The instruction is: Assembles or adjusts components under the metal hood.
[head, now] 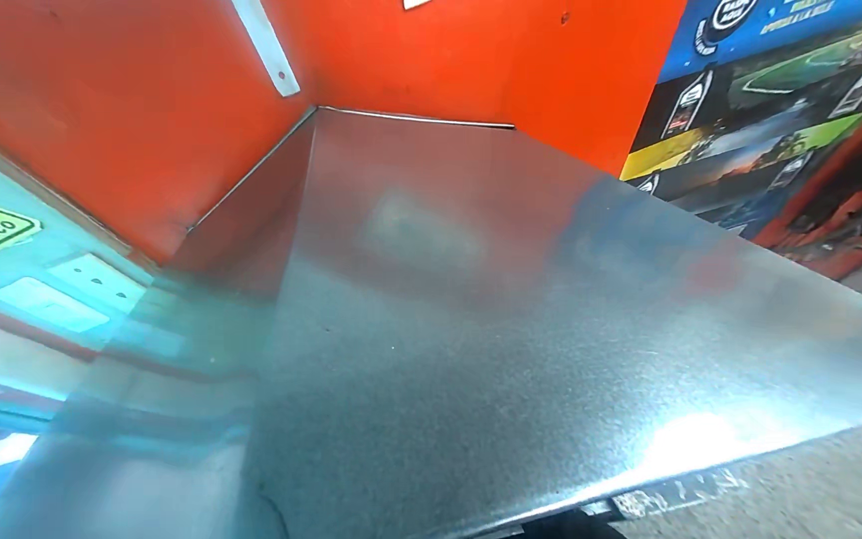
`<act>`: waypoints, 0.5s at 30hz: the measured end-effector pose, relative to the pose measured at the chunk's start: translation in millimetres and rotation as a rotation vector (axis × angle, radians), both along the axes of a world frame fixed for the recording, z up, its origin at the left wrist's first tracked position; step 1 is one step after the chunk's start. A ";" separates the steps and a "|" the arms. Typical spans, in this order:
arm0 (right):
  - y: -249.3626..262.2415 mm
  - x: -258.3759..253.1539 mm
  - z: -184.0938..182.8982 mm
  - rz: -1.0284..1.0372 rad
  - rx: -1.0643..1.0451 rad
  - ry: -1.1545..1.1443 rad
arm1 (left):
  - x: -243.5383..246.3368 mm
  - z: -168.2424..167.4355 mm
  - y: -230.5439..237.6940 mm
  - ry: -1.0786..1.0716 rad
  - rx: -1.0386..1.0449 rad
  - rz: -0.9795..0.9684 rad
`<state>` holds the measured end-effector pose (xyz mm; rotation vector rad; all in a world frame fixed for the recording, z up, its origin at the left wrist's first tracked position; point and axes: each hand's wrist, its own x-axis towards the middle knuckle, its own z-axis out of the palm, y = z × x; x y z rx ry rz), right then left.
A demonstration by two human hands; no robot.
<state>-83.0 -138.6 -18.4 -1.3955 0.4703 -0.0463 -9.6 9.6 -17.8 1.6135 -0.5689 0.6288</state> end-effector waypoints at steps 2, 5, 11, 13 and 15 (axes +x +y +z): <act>-1.5 1.3 -6.0 0.003 -0.022 0.001 | -1.1 6.9 -0.9 0.017 -0.005 -0.001; -1.7 10.2 -17.0 -0.005 0.040 0.097 | 1.4 10.0 -1.1 -0.002 -0.027 -0.025; 4.6 8.0 -2.9 -0.070 -0.062 0.112 | 5.3 8.9 2.4 -0.005 -0.059 -0.078; 2.0 12.9 -21.9 -0.042 -0.102 0.055 | 7.9 14.0 3.1 -0.042 -0.055 -0.094; 0.5 12.5 -3.0 -0.010 -0.080 0.130 | 6.9 18.6 3.2 -0.051 -0.071 -0.146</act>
